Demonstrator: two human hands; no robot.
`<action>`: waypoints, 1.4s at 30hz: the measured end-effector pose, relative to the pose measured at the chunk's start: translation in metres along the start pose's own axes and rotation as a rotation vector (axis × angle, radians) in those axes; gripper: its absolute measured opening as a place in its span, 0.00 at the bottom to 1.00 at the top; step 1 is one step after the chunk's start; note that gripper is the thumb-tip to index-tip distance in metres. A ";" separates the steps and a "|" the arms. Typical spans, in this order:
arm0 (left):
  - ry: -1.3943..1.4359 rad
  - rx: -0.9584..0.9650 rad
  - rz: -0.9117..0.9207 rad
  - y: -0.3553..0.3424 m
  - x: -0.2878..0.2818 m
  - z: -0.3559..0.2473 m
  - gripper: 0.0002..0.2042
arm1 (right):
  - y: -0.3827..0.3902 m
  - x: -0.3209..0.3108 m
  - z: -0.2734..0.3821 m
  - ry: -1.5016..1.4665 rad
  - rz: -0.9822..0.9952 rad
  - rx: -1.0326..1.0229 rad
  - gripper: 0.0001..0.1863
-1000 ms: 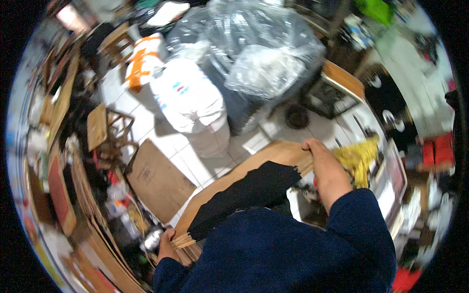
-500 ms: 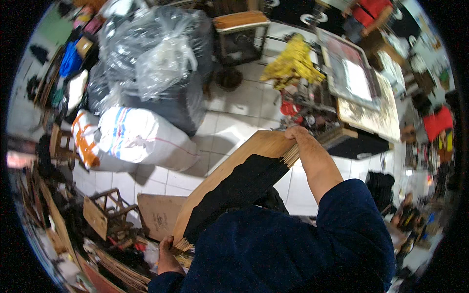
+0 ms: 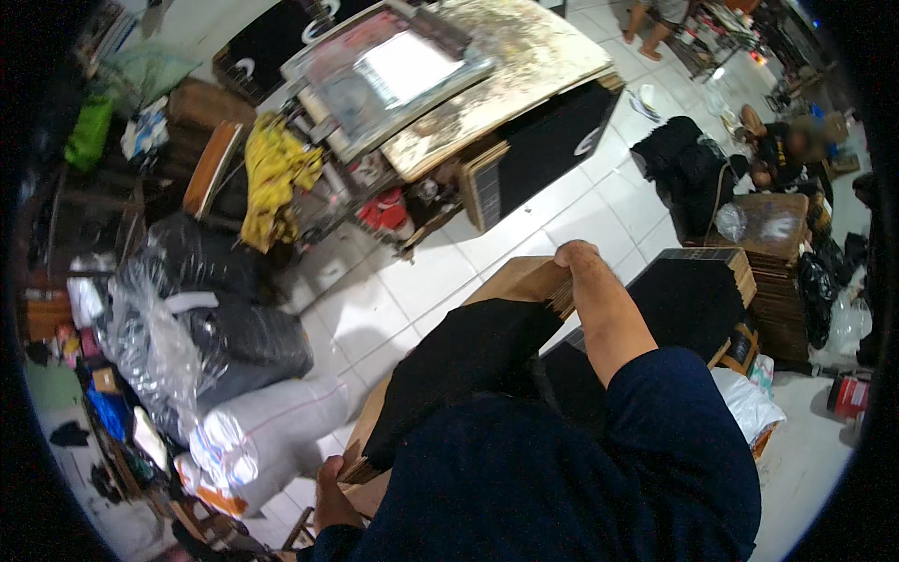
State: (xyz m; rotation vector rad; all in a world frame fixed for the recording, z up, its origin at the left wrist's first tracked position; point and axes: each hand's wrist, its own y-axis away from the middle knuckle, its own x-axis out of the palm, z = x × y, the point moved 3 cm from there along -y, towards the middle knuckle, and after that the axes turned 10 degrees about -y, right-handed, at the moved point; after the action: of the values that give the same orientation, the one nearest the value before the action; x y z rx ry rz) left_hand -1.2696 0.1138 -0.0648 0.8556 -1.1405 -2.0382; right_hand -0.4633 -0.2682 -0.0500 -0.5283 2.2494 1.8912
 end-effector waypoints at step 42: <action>0.223 0.026 0.085 0.012 -0.270 -0.716 0.21 | -0.464 -0.494 -0.319 -0.183 -0.046 0.235 0.23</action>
State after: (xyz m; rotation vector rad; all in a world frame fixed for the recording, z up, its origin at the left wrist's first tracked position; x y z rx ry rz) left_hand -0.5482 -0.0134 -0.2873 1.0019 -1.0630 -1.8117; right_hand 0.1960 -0.5621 -0.2488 -0.3527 2.2748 1.5560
